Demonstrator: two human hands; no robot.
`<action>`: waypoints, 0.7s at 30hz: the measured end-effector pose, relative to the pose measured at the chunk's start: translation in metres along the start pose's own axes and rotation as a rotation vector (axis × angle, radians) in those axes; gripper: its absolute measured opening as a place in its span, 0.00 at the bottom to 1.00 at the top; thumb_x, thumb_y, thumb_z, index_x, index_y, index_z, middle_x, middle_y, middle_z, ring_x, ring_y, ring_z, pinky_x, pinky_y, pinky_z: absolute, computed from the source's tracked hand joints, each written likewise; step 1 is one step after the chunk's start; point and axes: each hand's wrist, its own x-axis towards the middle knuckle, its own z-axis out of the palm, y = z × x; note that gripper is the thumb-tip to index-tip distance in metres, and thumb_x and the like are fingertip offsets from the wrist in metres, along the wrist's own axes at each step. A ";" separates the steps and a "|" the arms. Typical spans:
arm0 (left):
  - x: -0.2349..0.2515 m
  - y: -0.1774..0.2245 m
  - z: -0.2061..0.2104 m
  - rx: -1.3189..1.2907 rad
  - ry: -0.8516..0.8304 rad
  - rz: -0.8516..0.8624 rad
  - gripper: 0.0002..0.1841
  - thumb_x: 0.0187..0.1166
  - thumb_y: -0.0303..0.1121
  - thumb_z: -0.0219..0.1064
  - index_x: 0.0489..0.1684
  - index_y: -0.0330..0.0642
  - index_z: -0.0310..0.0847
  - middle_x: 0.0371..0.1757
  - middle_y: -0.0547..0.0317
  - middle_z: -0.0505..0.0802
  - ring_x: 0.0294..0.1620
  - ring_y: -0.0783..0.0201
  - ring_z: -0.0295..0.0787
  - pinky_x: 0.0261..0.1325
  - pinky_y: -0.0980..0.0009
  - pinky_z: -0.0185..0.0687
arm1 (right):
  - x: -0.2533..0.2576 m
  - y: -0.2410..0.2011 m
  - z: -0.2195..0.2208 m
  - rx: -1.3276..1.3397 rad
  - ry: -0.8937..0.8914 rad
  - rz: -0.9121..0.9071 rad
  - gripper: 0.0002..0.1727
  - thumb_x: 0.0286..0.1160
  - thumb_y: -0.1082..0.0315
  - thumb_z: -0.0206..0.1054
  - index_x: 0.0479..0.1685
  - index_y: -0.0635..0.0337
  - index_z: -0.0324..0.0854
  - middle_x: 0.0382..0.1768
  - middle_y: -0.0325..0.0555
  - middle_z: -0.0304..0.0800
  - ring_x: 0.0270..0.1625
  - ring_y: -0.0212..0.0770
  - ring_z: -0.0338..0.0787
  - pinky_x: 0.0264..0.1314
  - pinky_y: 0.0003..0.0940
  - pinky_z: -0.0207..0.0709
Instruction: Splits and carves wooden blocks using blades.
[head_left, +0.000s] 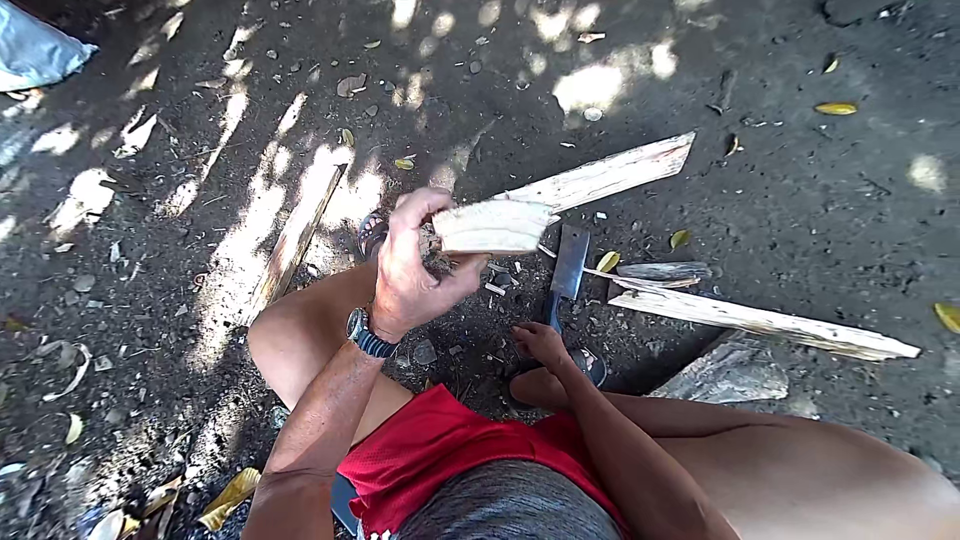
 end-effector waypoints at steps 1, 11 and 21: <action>-0.002 0.001 0.002 -0.014 -0.013 0.026 0.35 0.55 0.29 0.84 0.65 0.33 0.70 0.54 0.46 0.87 0.56 0.56 0.87 0.60 0.60 0.88 | -0.001 0.000 0.000 0.002 -0.001 0.004 0.24 0.88 0.51 0.63 0.71 0.58 0.82 0.55 0.53 0.94 0.47 0.47 0.96 0.54 0.48 0.89; -0.011 0.010 0.013 -0.032 -0.076 0.102 0.33 0.57 0.31 0.81 0.64 0.33 0.72 0.55 0.45 0.87 0.60 0.54 0.85 0.63 0.61 0.85 | -0.001 0.002 0.000 0.011 0.006 0.005 0.24 0.87 0.52 0.63 0.72 0.60 0.81 0.56 0.55 0.93 0.49 0.49 0.96 0.57 0.49 0.89; -0.008 0.007 0.006 0.008 -0.049 0.047 0.30 0.56 0.30 0.82 0.60 0.31 0.77 0.56 0.46 0.86 0.60 0.57 0.86 0.63 0.64 0.87 | 0.001 0.002 0.002 -0.022 -0.003 -0.010 0.24 0.86 0.51 0.63 0.70 0.59 0.83 0.55 0.54 0.93 0.48 0.49 0.95 0.56 0.49 0.89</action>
